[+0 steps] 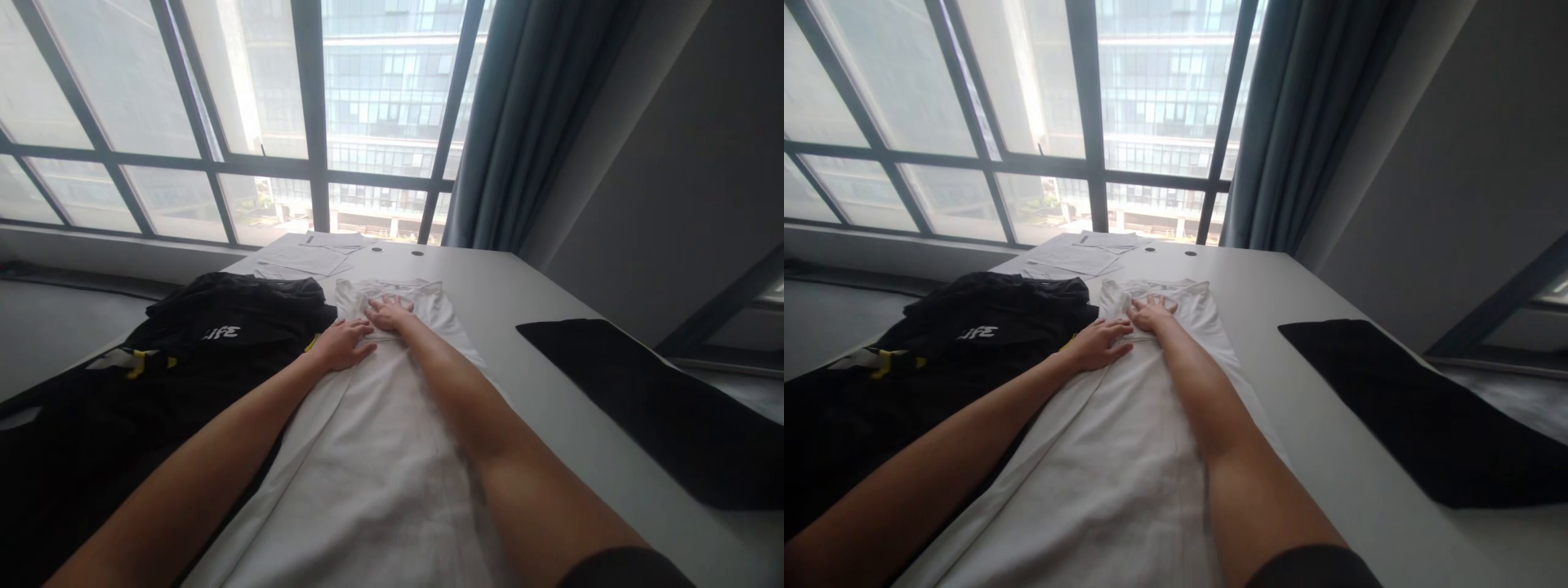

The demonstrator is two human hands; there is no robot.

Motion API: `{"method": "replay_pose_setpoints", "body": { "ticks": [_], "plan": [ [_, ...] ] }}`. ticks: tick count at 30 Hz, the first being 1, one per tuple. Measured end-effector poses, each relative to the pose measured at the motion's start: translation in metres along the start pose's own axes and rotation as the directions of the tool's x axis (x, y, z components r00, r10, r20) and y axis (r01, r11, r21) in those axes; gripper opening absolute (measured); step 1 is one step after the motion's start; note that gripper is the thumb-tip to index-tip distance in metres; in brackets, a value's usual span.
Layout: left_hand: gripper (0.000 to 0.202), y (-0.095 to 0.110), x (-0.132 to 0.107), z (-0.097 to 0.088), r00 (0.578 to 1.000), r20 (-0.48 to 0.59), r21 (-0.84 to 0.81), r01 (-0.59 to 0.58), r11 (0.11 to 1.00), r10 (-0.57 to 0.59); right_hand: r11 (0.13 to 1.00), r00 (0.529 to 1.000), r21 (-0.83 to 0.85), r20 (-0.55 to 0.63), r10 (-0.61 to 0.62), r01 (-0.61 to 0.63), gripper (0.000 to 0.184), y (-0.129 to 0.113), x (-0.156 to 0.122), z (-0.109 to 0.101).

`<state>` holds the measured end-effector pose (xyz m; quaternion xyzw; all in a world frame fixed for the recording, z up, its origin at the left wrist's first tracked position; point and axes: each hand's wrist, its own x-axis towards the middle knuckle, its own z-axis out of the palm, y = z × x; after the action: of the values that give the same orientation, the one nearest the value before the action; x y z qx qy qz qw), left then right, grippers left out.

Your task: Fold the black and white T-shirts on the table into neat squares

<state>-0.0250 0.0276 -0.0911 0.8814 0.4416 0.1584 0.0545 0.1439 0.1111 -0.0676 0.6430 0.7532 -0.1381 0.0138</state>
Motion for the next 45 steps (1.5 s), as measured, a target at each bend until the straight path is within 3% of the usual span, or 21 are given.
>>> {"method": "replay_pose_setpoints", "body": {
  "ticks": [8,13,16,19,24,26,30,35,37,40,45],
  "plan": [
    [0.056,-0.004,0.0,0.0,1.0,0.005,0.045,0.008,0.999,-0.008,0.995,0.996,-0.049,-0.016,-0.085,0.084,0.059,-0.023,0.006,-0.006],
    [0.057,-0.004,0.0,0.001,1.0,0.006,0.009,0.005,1.0,-0.005,0.996,0.962,-0.089,-0.269,-0.038,0.014,0.052,-0.034,0.011,-0.008],
    [0.056,-0.004,-0.001,0.001,1.0,-0.001,-0.006,-0.011,1.0,0.011,0.998,0.942,-0.025,-0.333,0.04,-0.051,0.044,-0.039,0.014,-0.01],
    [0.055,-0.004,-0.001,0.001,1.0,-0.006,-0.015,-0.014,1.0,0.014,0.997,0.917,0.032,-0.391,0.082,-0.075,0.05,-0.039,0.018,-0.009],
    [0.052,-0.004,0.0,0.001,0.999,-0.045,-0.002,-0.025,1.0,0.025,0.992,0.971,0.005,-0.209,-0.121,0.125,0.052,-0.033,0.019,-0.007],
    [0.047,-0.003,0.0,0.0,0.996,-0.08,-0.005,-0.048,0.999,0.048,0.986,0.96,0.01,-0.23,-0.158,0.165,0.053,-0.029,0.014,-0.01],
    [0.026,0.002,0.001,-0.003,0.988,-0.145,0.009,-0.051,0.999,0.052,0.996,0.947,-0.013,-0.309,-0.084,0.084,0.052,-0.02,-0.005,-0.019],
    [0.026,0.008,0.001,-0.005,0.979,-0.199,0.062,-0.032,0.998,0.044,0.997,0.982,-0.005,-0.176,0.073,-0.075,0.061,0.002,-0.028,-0.016],
    [0.027,0.009,0.001,-0.004,0.98,-0.195,0.062,-0.02,0.998,0.032,0.998,0.99,0.007,-0.129,0.063,-0.063,0.066,0.013,-0.035,-0.007],
    [0.028,0.008,0.001,-0.004,0.984,-0.176,0.037,-0.006,0.999,0.012,0.998,0.996,0.045,-0.078,-0.046,0.05,0.069,0.03,-0.045,0.005],
    [0.036,0.004,0.001,-0.002,0.988,-0.152,0.033,-0.026,0.999,0.031,0.988,0.983,0.069,-0.131,-0.13,0.14,0.065,0.05,-0.071,0.001]
  ]
}}
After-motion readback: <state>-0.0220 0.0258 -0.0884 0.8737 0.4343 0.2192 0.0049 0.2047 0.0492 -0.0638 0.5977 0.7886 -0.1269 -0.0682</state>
